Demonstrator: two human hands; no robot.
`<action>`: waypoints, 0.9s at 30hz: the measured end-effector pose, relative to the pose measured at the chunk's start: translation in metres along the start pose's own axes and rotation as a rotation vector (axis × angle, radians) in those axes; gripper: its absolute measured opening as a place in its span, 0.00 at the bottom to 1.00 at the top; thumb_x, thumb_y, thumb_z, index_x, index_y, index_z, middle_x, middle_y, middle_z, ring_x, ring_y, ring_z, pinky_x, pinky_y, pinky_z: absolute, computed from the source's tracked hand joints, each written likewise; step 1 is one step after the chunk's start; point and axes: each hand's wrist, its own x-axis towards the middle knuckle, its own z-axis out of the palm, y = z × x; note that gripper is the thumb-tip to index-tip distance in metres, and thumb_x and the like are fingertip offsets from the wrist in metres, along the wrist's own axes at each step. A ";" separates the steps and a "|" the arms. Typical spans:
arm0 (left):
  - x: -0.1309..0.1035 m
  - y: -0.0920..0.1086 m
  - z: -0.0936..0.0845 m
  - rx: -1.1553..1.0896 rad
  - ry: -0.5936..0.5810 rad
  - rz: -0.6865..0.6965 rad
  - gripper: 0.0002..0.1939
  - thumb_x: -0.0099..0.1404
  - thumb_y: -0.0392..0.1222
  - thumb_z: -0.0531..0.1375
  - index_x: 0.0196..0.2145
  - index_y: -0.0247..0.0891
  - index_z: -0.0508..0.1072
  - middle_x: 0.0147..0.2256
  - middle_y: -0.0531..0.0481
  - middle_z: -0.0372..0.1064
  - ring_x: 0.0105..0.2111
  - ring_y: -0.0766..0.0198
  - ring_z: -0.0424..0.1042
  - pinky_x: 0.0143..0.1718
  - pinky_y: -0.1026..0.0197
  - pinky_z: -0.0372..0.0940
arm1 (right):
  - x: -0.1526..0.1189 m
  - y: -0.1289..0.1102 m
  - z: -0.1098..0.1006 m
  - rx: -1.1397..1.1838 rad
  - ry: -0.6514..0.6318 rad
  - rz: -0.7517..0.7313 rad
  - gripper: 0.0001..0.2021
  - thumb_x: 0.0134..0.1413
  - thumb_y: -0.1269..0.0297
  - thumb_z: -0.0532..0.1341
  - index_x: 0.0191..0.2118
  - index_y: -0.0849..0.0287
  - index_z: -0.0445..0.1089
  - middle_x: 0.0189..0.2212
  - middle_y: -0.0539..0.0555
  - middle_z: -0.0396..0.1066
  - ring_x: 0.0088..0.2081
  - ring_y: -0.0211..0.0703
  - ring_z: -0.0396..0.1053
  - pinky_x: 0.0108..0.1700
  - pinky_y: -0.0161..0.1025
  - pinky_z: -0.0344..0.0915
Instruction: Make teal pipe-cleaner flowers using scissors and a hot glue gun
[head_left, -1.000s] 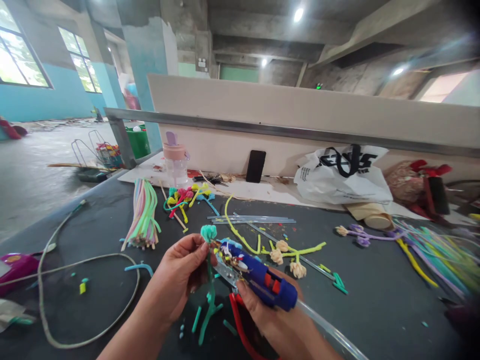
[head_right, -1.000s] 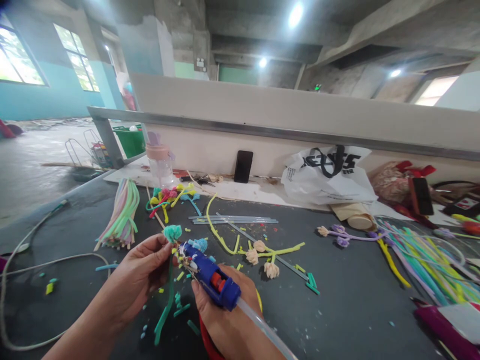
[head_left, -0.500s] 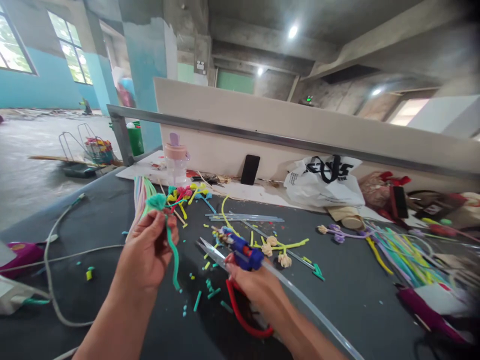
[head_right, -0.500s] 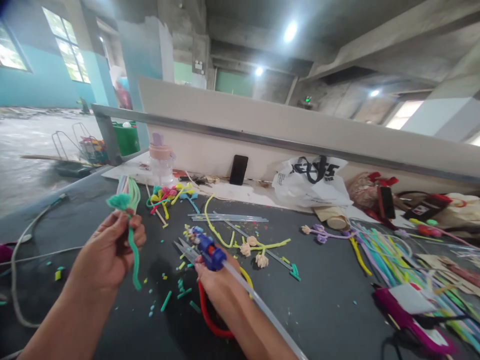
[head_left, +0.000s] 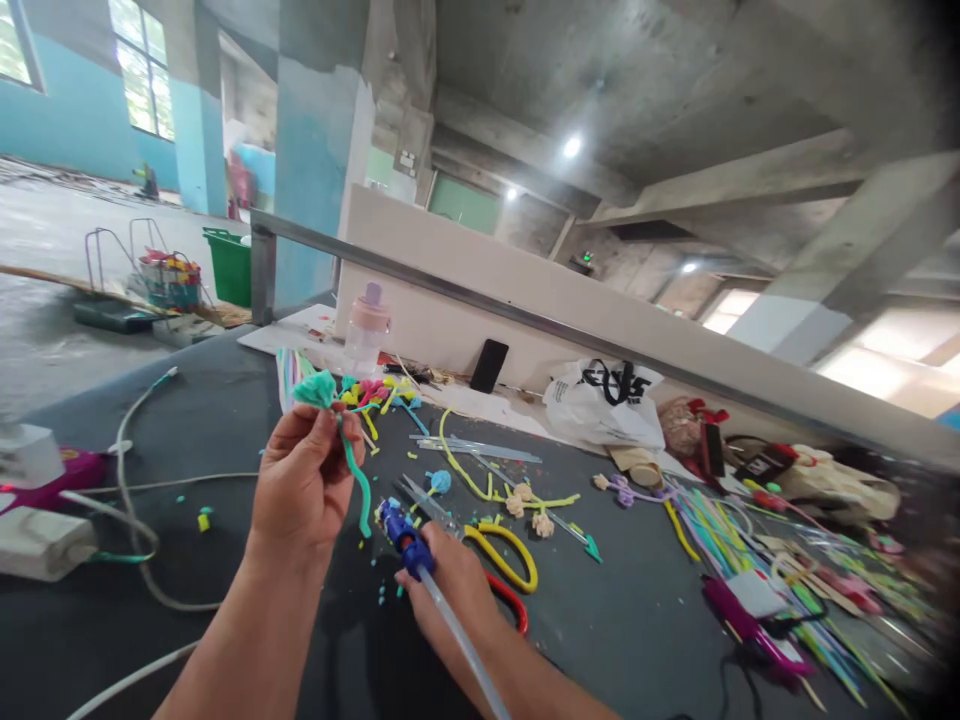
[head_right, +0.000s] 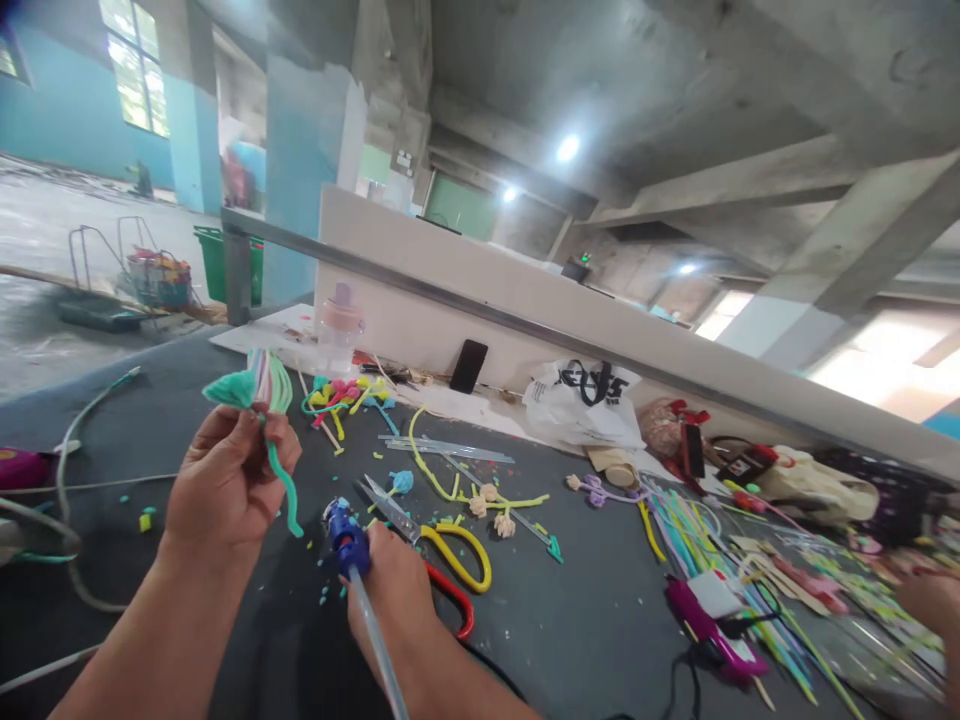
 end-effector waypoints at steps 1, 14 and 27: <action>0.000 0.001 0.000 -0.006 0.001 -0.001 0.10 0.47 0.35 0.69 0.26 0.37 0.71 0.23 0.55 0.70 0.21 0.69 0.68 0.18 0.69 0.63 | -0.001 -0.003 0.001 -0.035 -0.007 0.013 0.07 0.46 0.67 0.61 0.34 0.58 0.67 0.34 0.57 0.75 0.37 0.52 0.73 0.34 0.37 0.59; 0.000 0.001 0.001 0.069 -0.070 -0.160 0.11 0.46 0.36 0.69 0.24 0.36 0.69 0.21 0.54 0.70 0.20 0.71 0.67 0.17 0.72 0.60 | -0.001 0.009 -0.004 0.406 0.094 0.120 0.06 0.42 0.73 0.58 0.29 0.59 0.69 0.26 0.52 0.72 0.29 0.44 0.68 0.30 0.35 0.58; -0.045 -0.052 0.017 0.456 -0.224 -0.724 0.11 0.54 0.46 0.65 0.27 0.37 0.68 0.21 0.57 0.67 0.13 0.78 0.60 0.13 0.75 0.48 | 0.018 0.025 -0.057 1.291 0.436 0.015 0.09 0.43 0.61 0.66 0.30 0.60 0.69 0.25 0.47 0.68 0.26 0.35 0.63 0.32 0.34 0.61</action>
